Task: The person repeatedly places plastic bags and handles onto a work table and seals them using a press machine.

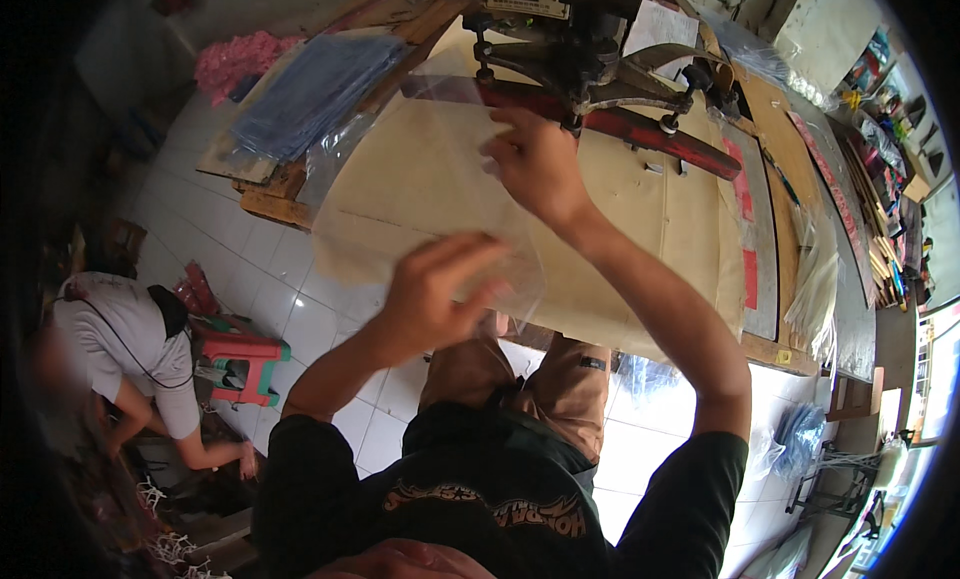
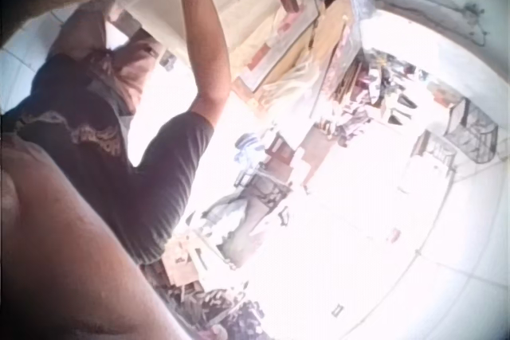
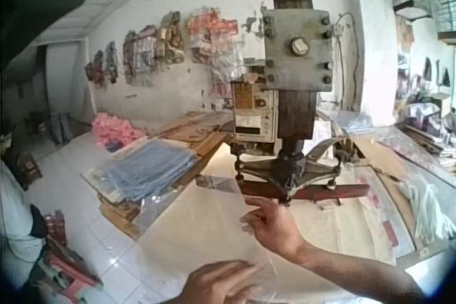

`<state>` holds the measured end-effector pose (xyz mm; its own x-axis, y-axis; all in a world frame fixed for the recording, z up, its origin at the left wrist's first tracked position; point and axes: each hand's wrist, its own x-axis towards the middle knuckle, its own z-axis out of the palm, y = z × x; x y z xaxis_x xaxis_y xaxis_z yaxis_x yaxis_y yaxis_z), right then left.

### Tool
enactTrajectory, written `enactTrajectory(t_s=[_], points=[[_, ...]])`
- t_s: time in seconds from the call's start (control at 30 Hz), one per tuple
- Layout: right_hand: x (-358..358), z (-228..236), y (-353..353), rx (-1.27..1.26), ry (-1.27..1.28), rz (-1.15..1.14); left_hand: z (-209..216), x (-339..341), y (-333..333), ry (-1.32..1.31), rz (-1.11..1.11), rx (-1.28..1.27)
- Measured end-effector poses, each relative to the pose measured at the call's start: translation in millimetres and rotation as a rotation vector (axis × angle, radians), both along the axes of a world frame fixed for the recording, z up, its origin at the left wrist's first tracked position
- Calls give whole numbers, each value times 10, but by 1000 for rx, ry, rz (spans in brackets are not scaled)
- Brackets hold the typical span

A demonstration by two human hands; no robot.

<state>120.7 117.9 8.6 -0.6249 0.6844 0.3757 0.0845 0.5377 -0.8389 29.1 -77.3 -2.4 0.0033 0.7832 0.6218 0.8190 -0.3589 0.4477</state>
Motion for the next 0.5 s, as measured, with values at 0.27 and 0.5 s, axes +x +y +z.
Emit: enactTrajectory(t_s=[0.27,0.5], points=[[1585,-6,-587,-444,197,6,96,-1293,387,-414,126,22],[2216,77,-208,-301,55,-177,-59,-555,674,-691,-178,-357]])
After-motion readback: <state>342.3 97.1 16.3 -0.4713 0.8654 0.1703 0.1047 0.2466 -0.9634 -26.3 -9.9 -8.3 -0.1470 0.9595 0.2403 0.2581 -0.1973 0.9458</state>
